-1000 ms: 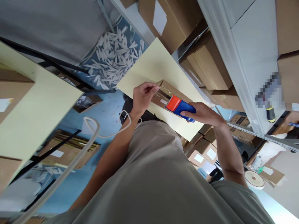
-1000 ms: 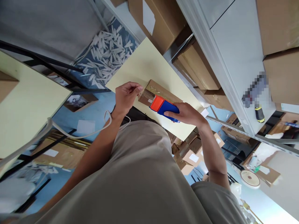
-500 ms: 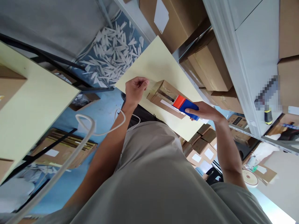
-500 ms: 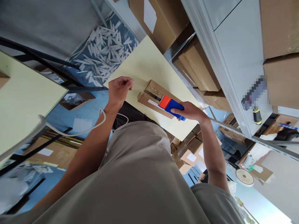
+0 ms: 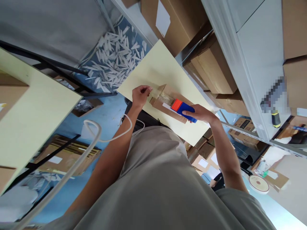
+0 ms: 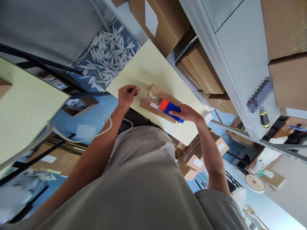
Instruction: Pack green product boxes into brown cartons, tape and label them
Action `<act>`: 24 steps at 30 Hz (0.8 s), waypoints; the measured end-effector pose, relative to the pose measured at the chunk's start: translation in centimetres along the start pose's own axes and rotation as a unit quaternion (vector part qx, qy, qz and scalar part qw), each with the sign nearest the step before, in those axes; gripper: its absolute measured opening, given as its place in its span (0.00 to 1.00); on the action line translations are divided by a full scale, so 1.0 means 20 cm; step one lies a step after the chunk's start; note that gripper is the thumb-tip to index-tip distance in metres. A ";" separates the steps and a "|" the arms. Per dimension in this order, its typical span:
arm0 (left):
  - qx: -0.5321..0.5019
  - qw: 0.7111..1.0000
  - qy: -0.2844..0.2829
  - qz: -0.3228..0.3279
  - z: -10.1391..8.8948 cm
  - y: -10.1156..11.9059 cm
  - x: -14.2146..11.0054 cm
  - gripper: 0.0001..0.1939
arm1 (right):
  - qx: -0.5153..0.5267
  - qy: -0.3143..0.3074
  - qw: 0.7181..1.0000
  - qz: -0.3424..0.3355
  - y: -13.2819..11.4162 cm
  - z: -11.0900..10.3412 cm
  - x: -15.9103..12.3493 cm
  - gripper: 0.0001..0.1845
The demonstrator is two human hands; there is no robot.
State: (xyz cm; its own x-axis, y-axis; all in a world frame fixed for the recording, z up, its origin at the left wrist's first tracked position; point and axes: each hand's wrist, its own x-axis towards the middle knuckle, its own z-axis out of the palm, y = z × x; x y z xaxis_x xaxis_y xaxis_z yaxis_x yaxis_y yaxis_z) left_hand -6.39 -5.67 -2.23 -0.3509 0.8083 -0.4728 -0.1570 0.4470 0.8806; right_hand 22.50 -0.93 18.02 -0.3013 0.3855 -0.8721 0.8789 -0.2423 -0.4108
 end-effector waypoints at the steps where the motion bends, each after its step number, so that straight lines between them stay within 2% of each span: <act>1: -0.008 1.000 -0.006 -0.013 0.03 -0.02 -0.01 0.08 | 0.002 0.000 1.000 0.002 0.00 0.00 0.00 0.33; 4: -0.027 0.998 -0.027 -0.040 0.12 -0.09 -0.04 0.11 | -0.009 0.005 1.000 0.005 0.00 0.00 0.01 0.34; 6: -0.012 0.999 -0.037 -0.027 0.14 -0.13 -0.07 0.15 | -0.028 0.012 1.000 0.008 0.00 0.01 0.02 0.34; 10: 0.102 0.991 -0.047 0.066 0.08 -0.15 -0.06 0.24 | -0.040 0.007 0.999 -0.001 -0.01 0.02 0.03 0.31; 14: 0.199 0.958 -0.070 0.193 0.05 0.00 -0.02 0.43 | -0.034 0.003 0.999 -0.014 -0.01 0.01 0.03 0.28; 16: 0.242 0.925 -0.095 0.279 0.10 0.10 -0.02 0.43 | -0.036 -0.003 0.999 -0.025 0.00 0.01 0.04 0.27; 18: 0.290 0.889 -0.131 0.331 0.17 0.18 -0.04 0.40 | -0.043 0.000 0.998 -0.038 0.02 0.01 0.05 0.27; 21: 0.354 0.860 -0.172 0.326 0.25 0.20 -0.06 0.37 | -0.046 0.024 0.997 -0.062 0.05 0.02 0.06 0.26; 24: 0.396 0.849 -0.174 0.303 0.25 0.16 -0.06 0.35 | -0.036 0.042 0.995 -0.086 0.07 0.05 0.06 0.27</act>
State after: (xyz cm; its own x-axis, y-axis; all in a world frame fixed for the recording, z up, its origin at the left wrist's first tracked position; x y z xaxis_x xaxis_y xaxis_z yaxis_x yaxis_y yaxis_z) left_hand -1.78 -3.28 1.01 0.1694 0.9847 -0.0413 0.6733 -0.0850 0.7345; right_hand 22.98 -1.72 16.11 -0.4203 0.4897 -0.7639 0.8418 -0.1039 -0.5297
